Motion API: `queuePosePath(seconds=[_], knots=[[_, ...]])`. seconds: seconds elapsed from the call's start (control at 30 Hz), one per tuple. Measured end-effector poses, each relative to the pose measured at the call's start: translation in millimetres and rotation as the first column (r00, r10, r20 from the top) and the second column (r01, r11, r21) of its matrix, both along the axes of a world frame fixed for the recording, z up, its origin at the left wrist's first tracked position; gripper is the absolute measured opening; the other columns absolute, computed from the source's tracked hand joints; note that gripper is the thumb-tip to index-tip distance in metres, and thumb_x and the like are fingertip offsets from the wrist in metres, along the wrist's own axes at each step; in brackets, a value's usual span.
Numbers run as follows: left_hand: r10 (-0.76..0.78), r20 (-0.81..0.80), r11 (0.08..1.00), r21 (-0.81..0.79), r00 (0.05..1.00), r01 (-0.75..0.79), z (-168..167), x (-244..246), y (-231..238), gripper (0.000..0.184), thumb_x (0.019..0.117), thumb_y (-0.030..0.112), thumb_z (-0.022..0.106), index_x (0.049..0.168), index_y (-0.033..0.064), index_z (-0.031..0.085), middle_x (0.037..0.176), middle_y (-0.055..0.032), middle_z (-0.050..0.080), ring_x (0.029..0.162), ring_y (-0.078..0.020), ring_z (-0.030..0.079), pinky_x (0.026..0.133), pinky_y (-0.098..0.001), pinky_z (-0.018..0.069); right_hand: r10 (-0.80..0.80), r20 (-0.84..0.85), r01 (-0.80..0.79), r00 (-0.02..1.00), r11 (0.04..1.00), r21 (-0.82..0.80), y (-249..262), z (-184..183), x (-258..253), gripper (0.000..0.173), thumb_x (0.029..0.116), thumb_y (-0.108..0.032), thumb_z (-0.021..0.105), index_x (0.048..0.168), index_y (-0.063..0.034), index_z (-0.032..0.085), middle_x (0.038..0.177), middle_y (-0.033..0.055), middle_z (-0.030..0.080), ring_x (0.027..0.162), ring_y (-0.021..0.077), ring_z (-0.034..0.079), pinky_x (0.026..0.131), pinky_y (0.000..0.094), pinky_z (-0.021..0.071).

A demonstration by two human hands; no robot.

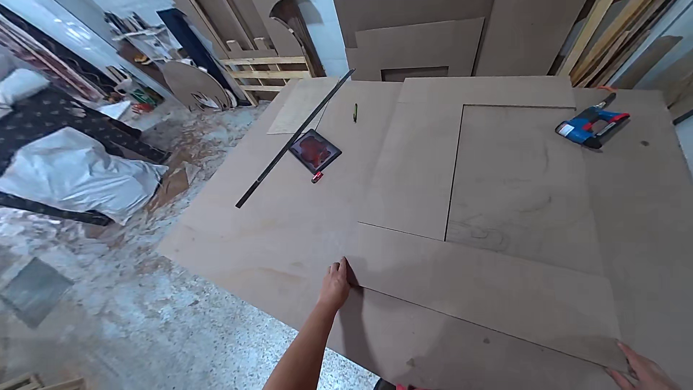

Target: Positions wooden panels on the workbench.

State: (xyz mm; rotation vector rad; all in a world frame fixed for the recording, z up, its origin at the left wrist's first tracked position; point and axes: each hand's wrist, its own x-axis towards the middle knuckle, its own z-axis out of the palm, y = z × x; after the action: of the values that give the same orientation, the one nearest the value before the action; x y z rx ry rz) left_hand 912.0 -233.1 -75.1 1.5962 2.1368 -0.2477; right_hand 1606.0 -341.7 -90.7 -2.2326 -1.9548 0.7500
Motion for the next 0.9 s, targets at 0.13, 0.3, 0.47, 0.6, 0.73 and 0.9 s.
queuePosePath(seconds=[0.13, 0.3, 0.47, 0.6, 0.73, 0.9], knots=[[-0.065, -0.004, 0.998, 0.000, 0.998, 0.065, 0, -3, -1, 0.071, 0.0925, 0.009, 0.060, 0.159, 0.0048, 0.036, 0.146, -0.0216, 0.052, 0.137, -0.0366, 0.051, 0.112, -0.0471, 0.0457, -0.064, 0.036, 0.060, 0.997, 0.994, 0.096, -11, -3, -11, 0.052, 0.0972, -0.009, 0.056, 0.145, 0.0104, 0.049, 0.127, 0.0371, 0.062, 0.115, 0.0502, 0.064, 0.102, 0.0567, 0.0500], [-0.097, -0.029, 0.995, -0.002, 0.995, 0.097, -3, -6, 1, 0.070, 0.0929, 0.010, 0.060, 0.158, 0.0039, 0.036, 0.144, -0.0209, 0.055, 0.135, -0.0350, 0.053, 0.111, -0.0462, 0.0463, -0.057, 0.022, 0.055, 0.998, 0.996, 0.063, -7, -2, -9, 0.056, 0.0942, -0.004, 0.056, 0.148, 0.0096, 0.046, 0.127, 0.0387, 0.061, 0.114, 0.0522, 0.063, 0.100, 0.0595, 0.0496], [-0.089, -0.024, 0.996, 0.014, 0.996, 0.089, -2, -8, -1, 0.073, 0.0902, 0.011, 0.065, 0.158, 0.0042, 0.037, 0.143, -0.0228, 0.055, 0.134, -0.0375, 0.054, 0.110, -0.0497, 0.0473, 0.011, 0.060, -0.019, 0.998, 0.991, 0.135, -6, -31, 13, 0.064, 0.0877, -0.001, 0.062, 0.149, 0.0066, 0.046, 0.116, 0.0363, 0.066, 0.101, 0.0527, 0.067, 0.089, 0.0649, 0.0529], [-0.112, 0.021, 0.991, 0.076, 0.994, 0.110, -7, -7, -1, 0.077, 0.0869, 0.011, 0.071, 0.156, 0.0010, 0.039, 0.142, -0.0270, 0.055, 0.132, -0.0433, 0.054, 0.109, -0.0559, 0.0463, -0.113, 0.092, 0.108, 0.989, 0.992, 0.058, -1, -31, 14, 0.065, 0.0866, -0.003, 0.072, 0.147, 0.0054, 0.050, 0.117, 0.0303, 0.067, 0.106, 0.0456, 0.068, 0.093, 0.0617, 0.0537], [-0.121, 0.021, 0.982, 0.149, 0.992, 0.116, -13, -13, -5, 0.076, 0.0858, 0.009, 0.075, 0.154, 0.0003, 0.042, 0.140, -0.0294, 0.055, 0.130, -0.0460, 0.055, 0.109, -0.0581, 0.0459, -0.296, -0.030, 0.292, 0.955, 0.950, -0.108, 9, -7, -4, 0.068, 0.0871, -0.008, 0.078, 0.148, 0.0002, 0.050, 0.129, 0.0239, 0.063, 0.112, 0.0352, 0.066, 0.098, 0.0496, 0.0545], [-0.112, 0.042, 0.987, 0.122, 0.993, 0.106, -19, -16, -3, 0.080, 0.0840, 0.013, 0.077, 0.155, 0.0010, 0.041, 0.143, -0.0334, 0.052, 0.131, -0.0515, 0.052, 0.107, -0.0645, 0.0451, -0.345, -0.026, 0.335, 0.938, 0.924, -0.184, 13, 5, -1, 0.074, 0.0844, -0.019, 0.081, 0.151, -0.0117, 0.050, 0.134, 0.0135, 0.061, 0.115, 0.0249, 0.065, 0.101, 0.0421, 0.0547]])
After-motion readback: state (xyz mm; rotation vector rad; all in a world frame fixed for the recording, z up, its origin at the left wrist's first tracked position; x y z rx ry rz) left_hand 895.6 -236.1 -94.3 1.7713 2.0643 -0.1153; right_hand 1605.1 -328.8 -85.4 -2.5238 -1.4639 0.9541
